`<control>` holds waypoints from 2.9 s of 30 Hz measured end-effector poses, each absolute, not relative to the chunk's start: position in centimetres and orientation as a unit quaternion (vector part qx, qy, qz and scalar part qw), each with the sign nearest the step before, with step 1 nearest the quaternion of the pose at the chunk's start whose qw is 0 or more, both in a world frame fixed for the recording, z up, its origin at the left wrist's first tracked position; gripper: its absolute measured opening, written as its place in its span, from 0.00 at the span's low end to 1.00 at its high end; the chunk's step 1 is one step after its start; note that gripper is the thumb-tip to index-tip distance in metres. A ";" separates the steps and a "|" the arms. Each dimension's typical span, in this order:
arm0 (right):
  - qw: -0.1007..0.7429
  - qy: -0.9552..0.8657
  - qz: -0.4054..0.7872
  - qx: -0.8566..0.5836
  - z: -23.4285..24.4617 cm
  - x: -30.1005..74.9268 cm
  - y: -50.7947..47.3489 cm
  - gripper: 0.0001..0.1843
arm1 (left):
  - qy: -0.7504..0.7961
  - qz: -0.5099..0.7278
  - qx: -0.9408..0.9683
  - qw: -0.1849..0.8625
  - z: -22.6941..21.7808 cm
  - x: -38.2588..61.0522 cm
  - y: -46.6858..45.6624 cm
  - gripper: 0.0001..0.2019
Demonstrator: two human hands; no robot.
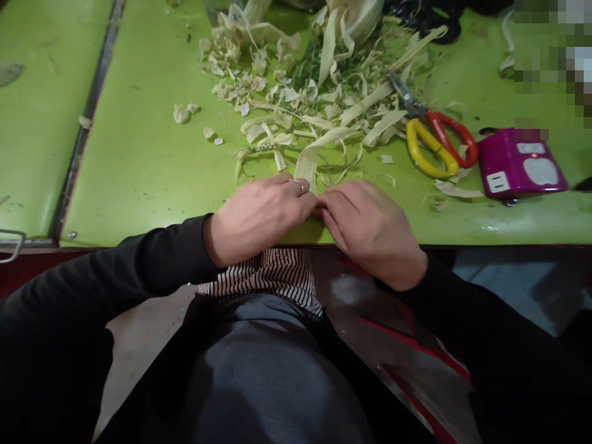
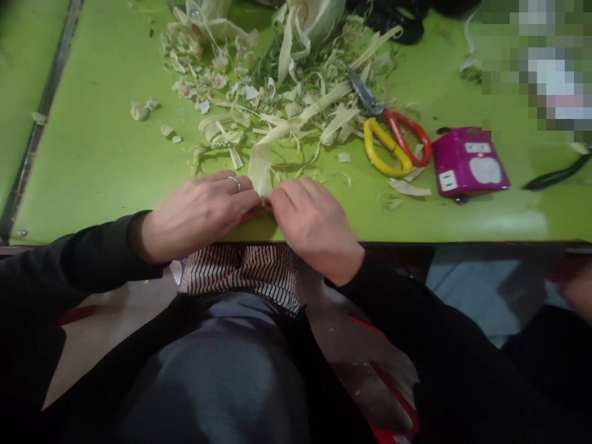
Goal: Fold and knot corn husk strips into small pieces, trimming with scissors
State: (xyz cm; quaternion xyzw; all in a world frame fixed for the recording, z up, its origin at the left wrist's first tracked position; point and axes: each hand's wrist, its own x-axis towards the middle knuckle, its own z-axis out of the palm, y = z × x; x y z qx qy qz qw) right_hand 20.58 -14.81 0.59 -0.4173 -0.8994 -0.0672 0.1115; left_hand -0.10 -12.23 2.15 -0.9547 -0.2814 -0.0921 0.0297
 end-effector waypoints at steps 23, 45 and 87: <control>0.144 -0.876 0.082 -0.452 0.9 20.5 -13.9 0.08 | -0.312 -0.095 -0.945 0.022 1.6 0.3 -11.1 0.13; 0.263 -0.797 0.236 -0.490 4.6 20.8 -10.5 0.11 | -0.385 -0.099 -0.917 0.022 5.6 1.2 -8.9 0.16; 0.134 -0.873 -0.140 -0.448 5.0 18.9 -12.4 0.18 | -0.367 -0.015 -0.926 0.088 7.4 -0.1 -9.4 0.15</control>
